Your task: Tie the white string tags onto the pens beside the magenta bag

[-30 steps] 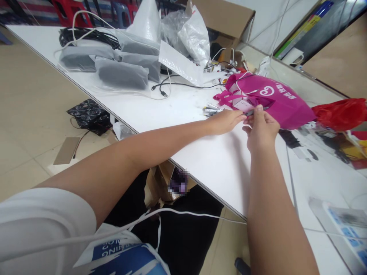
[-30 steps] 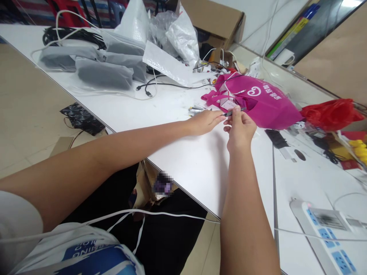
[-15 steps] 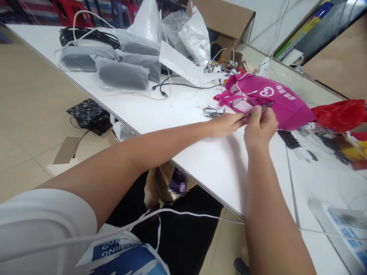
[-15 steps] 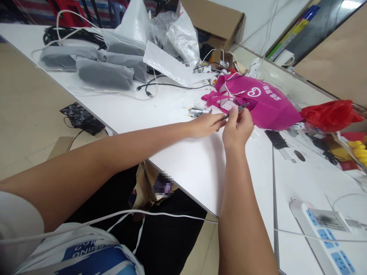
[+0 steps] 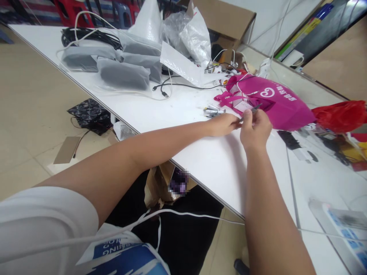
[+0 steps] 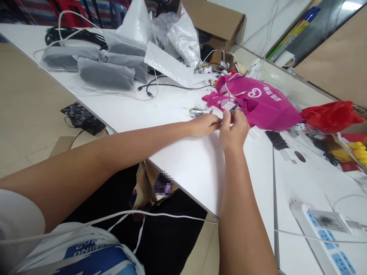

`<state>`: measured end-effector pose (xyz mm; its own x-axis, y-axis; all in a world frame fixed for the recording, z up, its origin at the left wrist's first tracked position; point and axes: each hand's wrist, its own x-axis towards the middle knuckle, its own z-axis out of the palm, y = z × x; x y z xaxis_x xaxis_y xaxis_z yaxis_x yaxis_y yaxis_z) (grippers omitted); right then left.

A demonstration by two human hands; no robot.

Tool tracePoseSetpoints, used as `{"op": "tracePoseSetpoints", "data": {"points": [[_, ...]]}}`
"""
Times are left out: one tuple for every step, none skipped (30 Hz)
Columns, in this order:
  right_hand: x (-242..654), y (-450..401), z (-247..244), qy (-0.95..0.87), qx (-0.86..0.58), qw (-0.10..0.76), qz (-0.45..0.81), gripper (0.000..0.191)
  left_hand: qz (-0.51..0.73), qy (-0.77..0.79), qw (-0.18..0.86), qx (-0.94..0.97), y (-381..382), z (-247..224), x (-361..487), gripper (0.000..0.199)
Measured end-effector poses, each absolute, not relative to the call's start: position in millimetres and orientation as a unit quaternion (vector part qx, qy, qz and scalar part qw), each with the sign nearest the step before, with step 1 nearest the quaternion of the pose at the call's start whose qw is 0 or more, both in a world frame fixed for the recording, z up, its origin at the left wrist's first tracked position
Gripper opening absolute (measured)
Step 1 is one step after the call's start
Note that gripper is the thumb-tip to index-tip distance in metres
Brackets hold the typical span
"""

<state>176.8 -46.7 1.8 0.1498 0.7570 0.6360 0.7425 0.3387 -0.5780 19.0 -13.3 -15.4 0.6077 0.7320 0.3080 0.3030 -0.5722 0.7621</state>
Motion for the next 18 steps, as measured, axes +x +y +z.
{"op": "tracePoseSetpoints", "data": {"points": [[176.3, -46.6, 1.9, -0.649, -0.578, 0.495, 0.010, 0.040, 0.312, 0.314, 0.341, 0.829, -13.2, -15.8, 19.1, 0.028], [175.6, -46.4, 1.8, -0.645, -0.582, 0.494, 0.015, 0.039, 0.308, 0.319, 0.341, 0.829, -13.0, -16.3, 19.3, 0.028], [175.0, -46.2, 1.5, -0.642, -0.586, 0.494, 0.020, 0.039, 0.304, 0.323, 0.341, 0.829, -13.0, -16.8, 19.4, 0.028], [174.4, -46.2, 1.1, -0.639, -0.589, 0.494, 0.024, 0.038, 0.302, 0.327, 0.340, 0.828, -13.0, -17.2, 19.4, 0.029], [173.9, -46.3, 0.9, -0.638, -0.589, 0.496, 0.026, 0.038, 0.303, 0.329, 0.339, 0.828, -13.2, -17.4, 19.4, 0.029], [173.5, -46.6, 1.0, -0.637, -0.587, 0.499, 0.026, 0.038, 0.307, 0.327, 0.337, 0.828, -13.5, -17.2, 19.2, 0.029], [173.3, -47.2, 1.4, -0.638, -0.583, 0.503, 0.023, 0.038, 0.313, 0.322, 0.337, 0.828, -13.8, -16.7, 19.1, 0.029], [173.3, -47.8, 2.1, -0.637, -0.578, 0.509, 0.021, 0.037, 0.321, 0.316, 0.337, 0.827, -14.0, -16.0, 19.0, 0.030], [173.5, -48.5, 2.9, -0.635, -0.574, 0.516, 0.018, 0.037, 0.329, 0.310, 0.337, 0.826, -14.1, -15.2, 19.0, 0.030], [174.0, -48.9, 3.5, -0.631, -0.572, 0.523, 0.018, 0.037, 0.336, 0.305, 0.337, 0.825, -14.2, -14.5, 19.1, 0.030], [174.7, -49.1, 3.7, -0.626, -0.572, 0.530, 0.020, 0.038, 0.341, 0.304, 0.339, 0.822, -14.1, -14.1, 19.4, 0.031], [175.6, -48.9, 3.3, -0.622, -0.572, 0.534, 0.025, 0.040, 0.343, 0.306, 0.339, 0.821, -14.1, -14.1, 19.7, 0.032], [176.5, -48.2, 2.3, -0.621, -0.573, 0.534, 0.030, 0.043, 0.341, 0.311, 0.338, 0.820, -14.2, -14.4, 20.0, 0.032], [177.3, -47.2, 0.7, -0.622, -0.574, 0.531, 0.035, 0.045, 0.336, 0.318, 0.335, 0.820, -14.4, -15.0, 20.2, 0.033], [178.1, -46.1, -1.2, -0.626, -0.574, 0.527, 0.041, 0.047, 0.330, 0.326, 0.331, 0.822, -14.7, -15.8, 20.3, 0.034], [178.6, -45.0, -3.1, -0.628, -0.575, 0.522, 0.046, 0.049, 0.324, 0.336, 0.325, 0.822, -15.2, -16.5, 20.3, 0.034], [178.9, -44.2, -4.8, -0.630, -0.577, 0.518, 0.050, 0.050, 0.319, 0.344, 0.319, 0.823, -15.8, -17.0, 20.1, 0.035], [178.9, -43.7, -5.8, -0.630, -0.578, 0.516, 0.054, 0.050, 0.316, 0.350, 0.314, 0.824, -16.3, -17.3, 19.9, 0.035]]}}
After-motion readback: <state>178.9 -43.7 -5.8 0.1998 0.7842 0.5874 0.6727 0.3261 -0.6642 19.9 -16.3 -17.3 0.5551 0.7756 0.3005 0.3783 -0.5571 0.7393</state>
